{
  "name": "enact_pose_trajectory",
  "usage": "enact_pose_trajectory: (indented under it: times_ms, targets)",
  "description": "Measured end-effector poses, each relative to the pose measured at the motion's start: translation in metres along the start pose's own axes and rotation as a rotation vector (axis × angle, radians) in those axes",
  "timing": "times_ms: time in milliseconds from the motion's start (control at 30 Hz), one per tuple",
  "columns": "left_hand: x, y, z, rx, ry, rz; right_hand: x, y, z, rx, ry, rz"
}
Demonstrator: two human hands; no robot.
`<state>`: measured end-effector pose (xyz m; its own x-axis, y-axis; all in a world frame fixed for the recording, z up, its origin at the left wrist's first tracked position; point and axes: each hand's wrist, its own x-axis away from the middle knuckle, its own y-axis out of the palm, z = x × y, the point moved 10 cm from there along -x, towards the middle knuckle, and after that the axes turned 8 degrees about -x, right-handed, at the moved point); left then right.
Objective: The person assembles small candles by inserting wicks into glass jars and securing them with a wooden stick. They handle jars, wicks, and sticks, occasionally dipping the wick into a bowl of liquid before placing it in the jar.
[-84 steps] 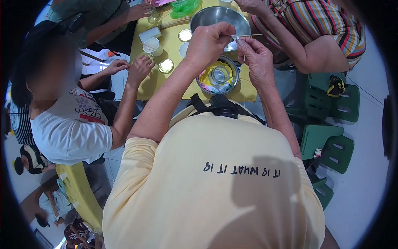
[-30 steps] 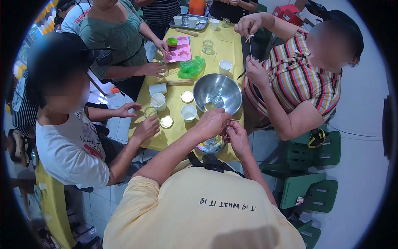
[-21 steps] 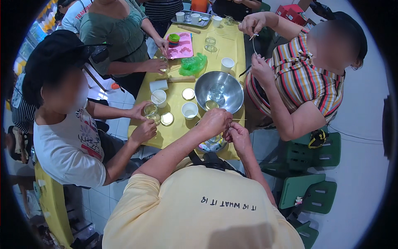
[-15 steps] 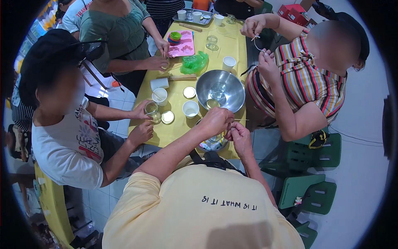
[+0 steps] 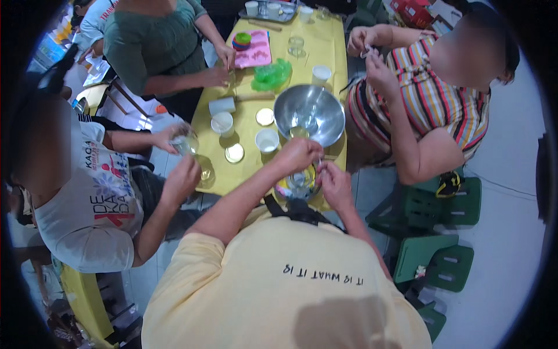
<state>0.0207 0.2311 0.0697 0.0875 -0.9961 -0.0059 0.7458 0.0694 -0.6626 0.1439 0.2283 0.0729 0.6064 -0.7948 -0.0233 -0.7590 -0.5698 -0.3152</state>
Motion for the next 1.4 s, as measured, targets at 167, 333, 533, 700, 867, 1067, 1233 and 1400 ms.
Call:
enact_pose_trajectory:
  times_ms: [167, 333, 533, 700, 867, 1067, 1233, 1400]
  targets:
    - [-0.010, -0.007, -0.001, 0.189, -0.036, -0.166, -0.017, -0.008, -0.016, -0.001, -0.054, -0.104]
    - [-0.018, -0.011, 0.009, 0.396, -0.068, -0.237, -0.026, -0.033, -0.049, 0.131, -0.105, -0.050]
    - [-0.021, -0.008, 0.009, 0.254, -0.023, -0.287, -0.034, -0.045, -0.050, 0.165, -0.121, 0.038]
    - [-0.004, 0.007, -0.005, 0.139, -0.111, -0.327, -0.028, -0.033, -0.020, 0.134, -0.043, 0.018]
    - [-0.001, 0.021, -0.020, -0.050, -0.055, -0.284, -0.030, -0.022, 0.008, 0.275, -0.072, -0.006]
    - [-0.002, 0.041, -0.048, -0.072, -0.031, -0.253, -0.026, -0.011, 0.037, 0.296, -0.022, -0.012]
    - [0.002, 0.055, -0.063, -0.223, 0.035, -0.225, -0.018, -0.001, 0.049, 0.369, -0.028, 0.006]
    - [0.006, 0.057, -0.077, -0.214, -0.004, -0.161, -0.017, 0.007, 0.066, 0.419, 0.000, 0.029]
